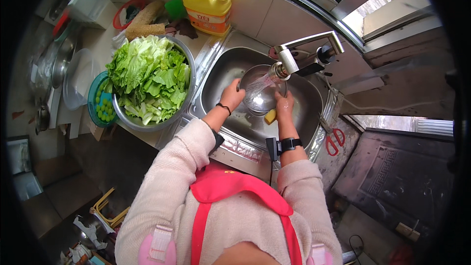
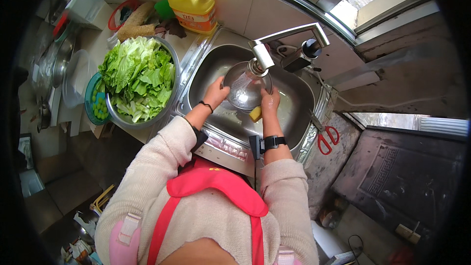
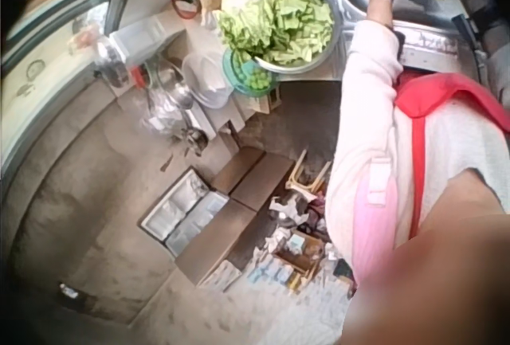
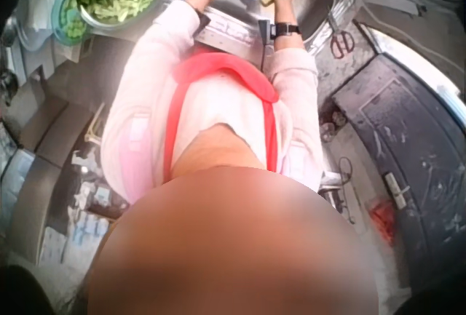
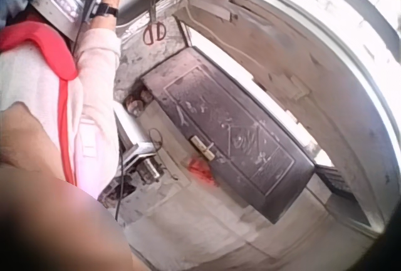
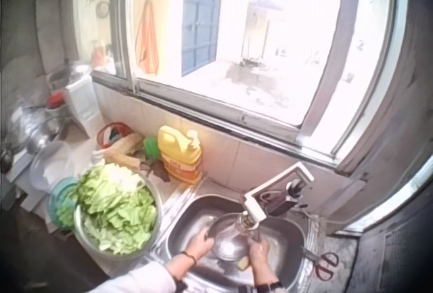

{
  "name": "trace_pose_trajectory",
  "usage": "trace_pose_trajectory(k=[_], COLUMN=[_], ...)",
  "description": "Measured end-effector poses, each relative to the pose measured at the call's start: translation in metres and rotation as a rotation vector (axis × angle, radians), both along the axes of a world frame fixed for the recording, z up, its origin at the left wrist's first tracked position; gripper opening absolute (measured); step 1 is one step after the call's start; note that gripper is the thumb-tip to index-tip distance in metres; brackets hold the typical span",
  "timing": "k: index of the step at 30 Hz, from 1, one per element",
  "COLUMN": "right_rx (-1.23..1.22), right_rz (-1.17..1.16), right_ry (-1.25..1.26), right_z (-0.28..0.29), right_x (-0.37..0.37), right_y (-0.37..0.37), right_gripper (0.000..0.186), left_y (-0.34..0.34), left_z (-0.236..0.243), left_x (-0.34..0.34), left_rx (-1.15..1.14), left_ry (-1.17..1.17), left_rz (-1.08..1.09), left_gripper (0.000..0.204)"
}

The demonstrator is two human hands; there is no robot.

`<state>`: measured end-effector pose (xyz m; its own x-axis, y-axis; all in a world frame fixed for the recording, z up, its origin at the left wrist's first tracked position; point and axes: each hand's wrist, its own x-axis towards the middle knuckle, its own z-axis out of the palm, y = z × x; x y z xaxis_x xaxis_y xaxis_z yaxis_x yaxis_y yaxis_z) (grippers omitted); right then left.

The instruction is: The person washes a cleaver and a small bowl at the sink, then returns to the counter to mix chopped greens in a large metal bowl with chopsticks. They add a white powder from a divided container into the bowl and stir the mixture.

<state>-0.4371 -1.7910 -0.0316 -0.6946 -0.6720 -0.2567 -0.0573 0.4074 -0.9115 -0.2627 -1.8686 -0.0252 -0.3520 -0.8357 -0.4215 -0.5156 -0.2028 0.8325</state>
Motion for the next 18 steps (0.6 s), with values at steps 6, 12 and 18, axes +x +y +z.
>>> trace_pose_trajectory(k=[6,12,18], right_rx=[0.298,0.208,0.122], right_rz=[0.146,0.149,0.157], right_ry=[-0.35,0.224,-0.196], right_z=[-0.028,0.019,0.021], right_x=[0.013,0.004,0.016], right_y=[0.011,0.012,-0.02], right_gripper=[0.042,0.043,0.026], left_y=[0.02,0.008,0.044], left_z=[0.005,0.005,-0.007], left_x=[-0.001,0.007,-0.018], left_rx=[0.428,0.129,-0.088], left_ry=[0.755,0.484,0.32], left_rz=[0.315,0.373,0.211], left_gripper=[0.069,0.064,0.065])
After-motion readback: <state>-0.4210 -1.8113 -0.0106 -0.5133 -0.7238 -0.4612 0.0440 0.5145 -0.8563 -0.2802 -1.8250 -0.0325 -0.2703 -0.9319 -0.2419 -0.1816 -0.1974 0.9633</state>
